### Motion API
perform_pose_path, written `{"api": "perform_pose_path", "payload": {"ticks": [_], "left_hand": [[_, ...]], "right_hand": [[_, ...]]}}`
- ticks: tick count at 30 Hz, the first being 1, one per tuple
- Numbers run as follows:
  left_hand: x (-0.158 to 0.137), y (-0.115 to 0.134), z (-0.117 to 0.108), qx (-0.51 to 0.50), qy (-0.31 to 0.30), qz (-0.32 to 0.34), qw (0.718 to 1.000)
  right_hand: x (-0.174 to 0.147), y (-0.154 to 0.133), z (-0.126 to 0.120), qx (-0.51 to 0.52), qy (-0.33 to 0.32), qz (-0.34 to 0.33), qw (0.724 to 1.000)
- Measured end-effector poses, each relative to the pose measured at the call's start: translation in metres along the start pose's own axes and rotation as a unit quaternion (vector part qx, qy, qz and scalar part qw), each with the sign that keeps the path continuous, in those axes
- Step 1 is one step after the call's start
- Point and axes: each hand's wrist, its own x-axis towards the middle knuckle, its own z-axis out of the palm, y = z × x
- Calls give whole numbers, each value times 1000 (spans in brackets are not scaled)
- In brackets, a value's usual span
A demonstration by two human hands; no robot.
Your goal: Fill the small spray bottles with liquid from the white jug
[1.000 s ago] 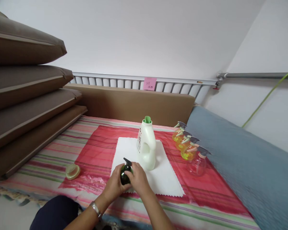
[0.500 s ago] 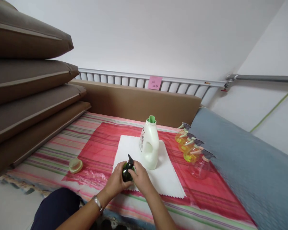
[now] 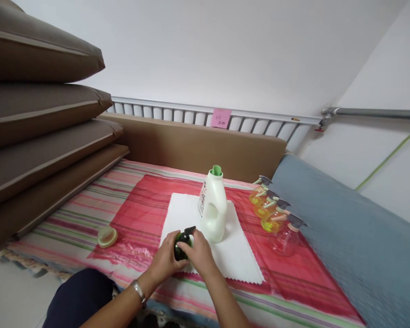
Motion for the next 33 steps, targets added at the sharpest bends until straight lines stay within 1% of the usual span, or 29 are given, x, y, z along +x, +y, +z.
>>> {"api": "perform_pose_path", "payload": {"ticks": [4,8,13,17,21,25,30,33], "left_hand": [[0,1,-1,-2,-6,4,1000],[-1,2,-3,2,-1,9,1000],[-1,1,-2,3,-7,12,1000],[0,0,-1,2,0,9,1000],[0,0,-1,-6,-5,12,1000],[-1,0,-2,-15,1,4,1000],[-1,0,-2,-17,-2,9,1000],[-1,0,-2,-16,3,5,1000]], "right_hand": [[-1,2,3,28,-10,0,1000],[0,3,4,20,6,20,1000],[-2,2,1,34,-2,6,999],[-1,2,-1,16,11,11,1000],[-1,0,0,15,2,4,1000],[0,-3,1,-16,18,21,999],[1,-9,1,-18,-4,13,1000],[1,-11,1,-44,14,23,999]]}}
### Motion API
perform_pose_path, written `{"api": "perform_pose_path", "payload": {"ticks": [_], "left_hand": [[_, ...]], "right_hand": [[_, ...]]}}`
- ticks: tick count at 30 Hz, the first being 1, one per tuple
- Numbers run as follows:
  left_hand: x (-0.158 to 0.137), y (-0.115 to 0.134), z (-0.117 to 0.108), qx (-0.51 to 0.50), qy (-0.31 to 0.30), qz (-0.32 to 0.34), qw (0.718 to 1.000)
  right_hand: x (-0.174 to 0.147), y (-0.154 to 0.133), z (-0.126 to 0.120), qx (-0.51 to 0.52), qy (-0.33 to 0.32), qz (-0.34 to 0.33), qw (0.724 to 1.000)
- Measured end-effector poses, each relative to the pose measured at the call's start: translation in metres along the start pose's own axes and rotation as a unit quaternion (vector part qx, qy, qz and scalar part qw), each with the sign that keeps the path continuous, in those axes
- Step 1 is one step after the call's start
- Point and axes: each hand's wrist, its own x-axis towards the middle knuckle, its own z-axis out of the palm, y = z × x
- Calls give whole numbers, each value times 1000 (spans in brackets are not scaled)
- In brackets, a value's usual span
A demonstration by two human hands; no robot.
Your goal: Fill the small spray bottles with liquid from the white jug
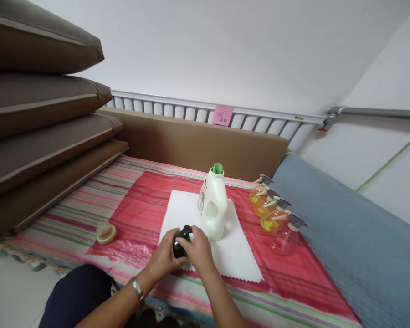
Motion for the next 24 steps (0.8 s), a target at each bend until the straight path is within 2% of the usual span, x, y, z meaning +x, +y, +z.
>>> {"api": "perform_pose_path", "payload": {"ticks": [5,9,14,18,24], "left_hand": [[-1,2,0,2,-4,15,1000],[0,2,0,8,7,20,1000],[0,0,0,8,0,20,1000],[0,-1,1,8,8,18,1000],[0,-2,2,-1,4,18,1000]], "right_hand": [[-3,-1,2,-6,-16,-21,1000],[-2,-2,3,-33,8,-4,999],[-2,-2,1,-27,-1,-22,999],[-3,-1,2,-40,26,-14,999],[-4,-2,4,-16,17,-30,999]]}}
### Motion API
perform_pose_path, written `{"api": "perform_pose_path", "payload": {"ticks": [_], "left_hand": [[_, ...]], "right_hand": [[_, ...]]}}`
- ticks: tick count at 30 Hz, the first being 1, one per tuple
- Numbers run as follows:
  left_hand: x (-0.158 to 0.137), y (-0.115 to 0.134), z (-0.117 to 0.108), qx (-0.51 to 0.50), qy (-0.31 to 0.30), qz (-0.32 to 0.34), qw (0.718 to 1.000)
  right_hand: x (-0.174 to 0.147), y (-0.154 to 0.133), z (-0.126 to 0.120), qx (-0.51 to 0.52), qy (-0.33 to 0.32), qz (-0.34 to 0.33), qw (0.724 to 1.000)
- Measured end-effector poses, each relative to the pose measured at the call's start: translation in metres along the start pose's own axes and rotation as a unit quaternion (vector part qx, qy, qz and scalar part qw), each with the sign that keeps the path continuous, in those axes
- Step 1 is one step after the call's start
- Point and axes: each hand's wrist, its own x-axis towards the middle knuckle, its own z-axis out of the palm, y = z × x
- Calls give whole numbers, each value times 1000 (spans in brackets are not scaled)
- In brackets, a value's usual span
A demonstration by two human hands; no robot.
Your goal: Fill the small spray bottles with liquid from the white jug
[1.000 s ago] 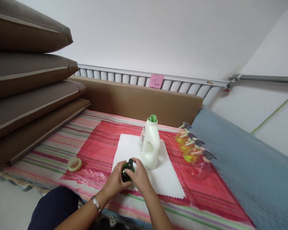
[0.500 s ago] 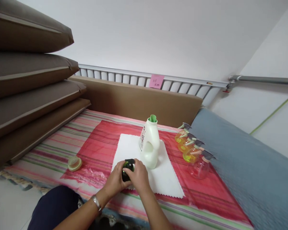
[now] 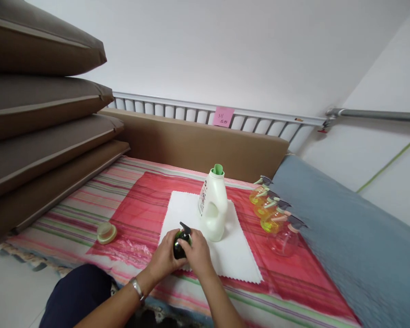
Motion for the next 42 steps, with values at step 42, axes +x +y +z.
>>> {"api": "perform_pose_path", "payload": {"ticks": [42], "left_hand": [[7,-31,7,-41,34,23,998]], "right_hand": [[-4,-3,3,59,-6,50,997]]}}
